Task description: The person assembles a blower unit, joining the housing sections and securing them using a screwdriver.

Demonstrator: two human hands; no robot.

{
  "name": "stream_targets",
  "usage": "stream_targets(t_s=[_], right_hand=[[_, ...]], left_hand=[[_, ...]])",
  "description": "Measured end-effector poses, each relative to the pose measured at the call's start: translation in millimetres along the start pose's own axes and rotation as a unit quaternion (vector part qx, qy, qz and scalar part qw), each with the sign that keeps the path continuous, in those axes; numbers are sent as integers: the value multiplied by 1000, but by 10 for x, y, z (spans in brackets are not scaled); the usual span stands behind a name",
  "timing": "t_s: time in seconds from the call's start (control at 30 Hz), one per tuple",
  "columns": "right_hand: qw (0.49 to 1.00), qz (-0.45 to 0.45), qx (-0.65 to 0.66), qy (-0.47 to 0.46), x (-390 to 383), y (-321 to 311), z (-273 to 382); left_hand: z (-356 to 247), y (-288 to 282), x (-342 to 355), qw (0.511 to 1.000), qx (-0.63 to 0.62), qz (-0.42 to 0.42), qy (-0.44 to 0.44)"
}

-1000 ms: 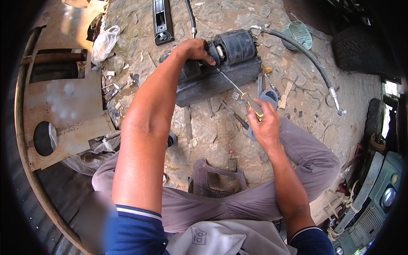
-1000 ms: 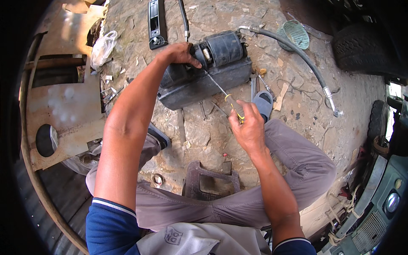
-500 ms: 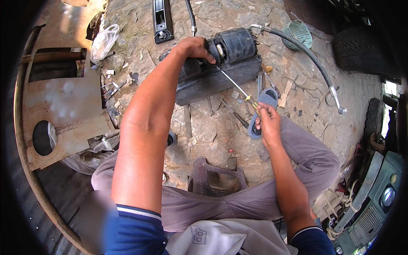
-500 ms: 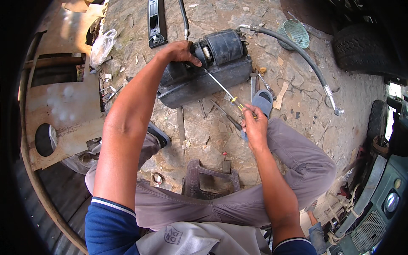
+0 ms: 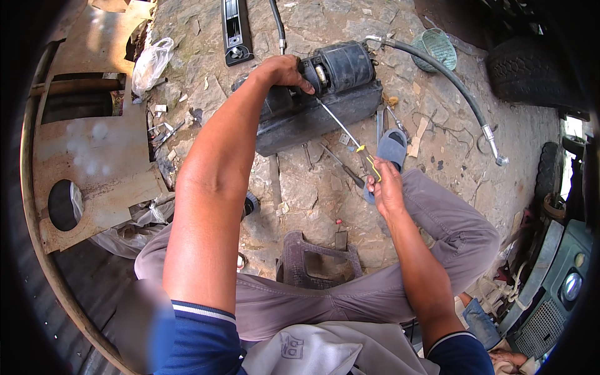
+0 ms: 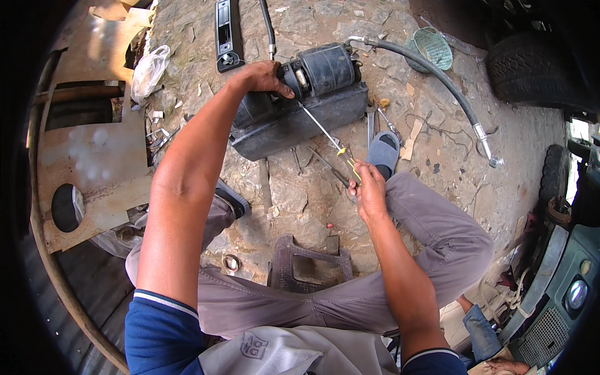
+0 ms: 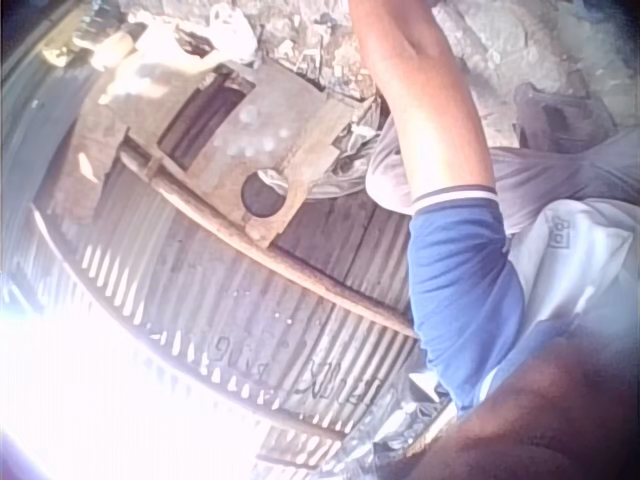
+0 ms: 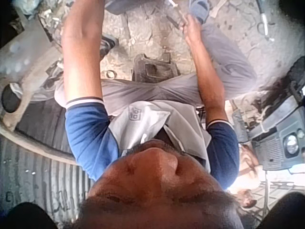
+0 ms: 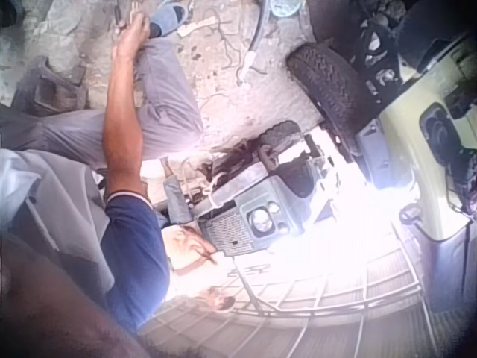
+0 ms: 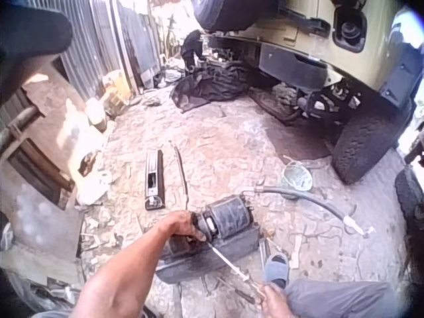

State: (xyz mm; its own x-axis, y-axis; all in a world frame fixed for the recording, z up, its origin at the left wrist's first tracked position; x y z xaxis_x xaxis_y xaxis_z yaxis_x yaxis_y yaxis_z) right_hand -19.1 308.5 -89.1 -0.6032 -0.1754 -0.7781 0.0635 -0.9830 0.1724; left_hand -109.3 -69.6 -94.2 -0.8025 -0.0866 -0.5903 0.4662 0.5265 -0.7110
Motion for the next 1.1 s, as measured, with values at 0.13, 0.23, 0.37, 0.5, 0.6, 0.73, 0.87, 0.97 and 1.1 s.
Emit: stream_targets(t_s=[0.13, 0.23, 0.37, 0.5, 0.6, 0.73, 0.87, 0.97, 1.1], right_hand=[[991, 0, -106, -81, 35, -28, 21], [972, 0, -196, -129, 40, -36, 2], [927, -33, -314, -202, 112, -149, -94], [926, -37, -335, -171, 166, -209, -192], [921, -40, -351, -163, 172, -225, -211], [888, -46, -392, -235, 100, -137, -92], [827, -63, -466, -306, -218, 122, 227], [756, -40, -521, -395, -434, 310, 385], [700, -5, -580, -418, -544, 427, 435]], left_hand=[[-19, -8, -4, 1000, 4, 11, 0], [9, -18, -1, 1000, 2, 7, 0], [-4, -21, 12, 1000, 3, -3, 8], [41, -6, 38, 1000, 2, 4, 3], [22, -4, 46, 1000, 3, -9, 6], [9, -6, 39, 1000, -13, -1, 16], [6, -24, -5, 1000, -1, -3, 5], [-2, -24, -7, 1000, 2, -1, 2], [-28, -25, -15, 1000, 3, 14, -7]])
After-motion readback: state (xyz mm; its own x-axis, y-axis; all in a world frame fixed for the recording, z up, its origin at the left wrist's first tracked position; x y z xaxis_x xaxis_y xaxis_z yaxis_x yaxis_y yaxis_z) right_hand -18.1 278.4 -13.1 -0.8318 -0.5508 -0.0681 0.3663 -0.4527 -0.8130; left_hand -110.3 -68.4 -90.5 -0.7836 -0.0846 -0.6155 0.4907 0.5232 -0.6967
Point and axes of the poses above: each hand's wrist, its own x-axis towards the middle knuckle, its own y-axis out of the palm, z = x × y, the point moved 6 cm from there along x, towards the middle knuckle
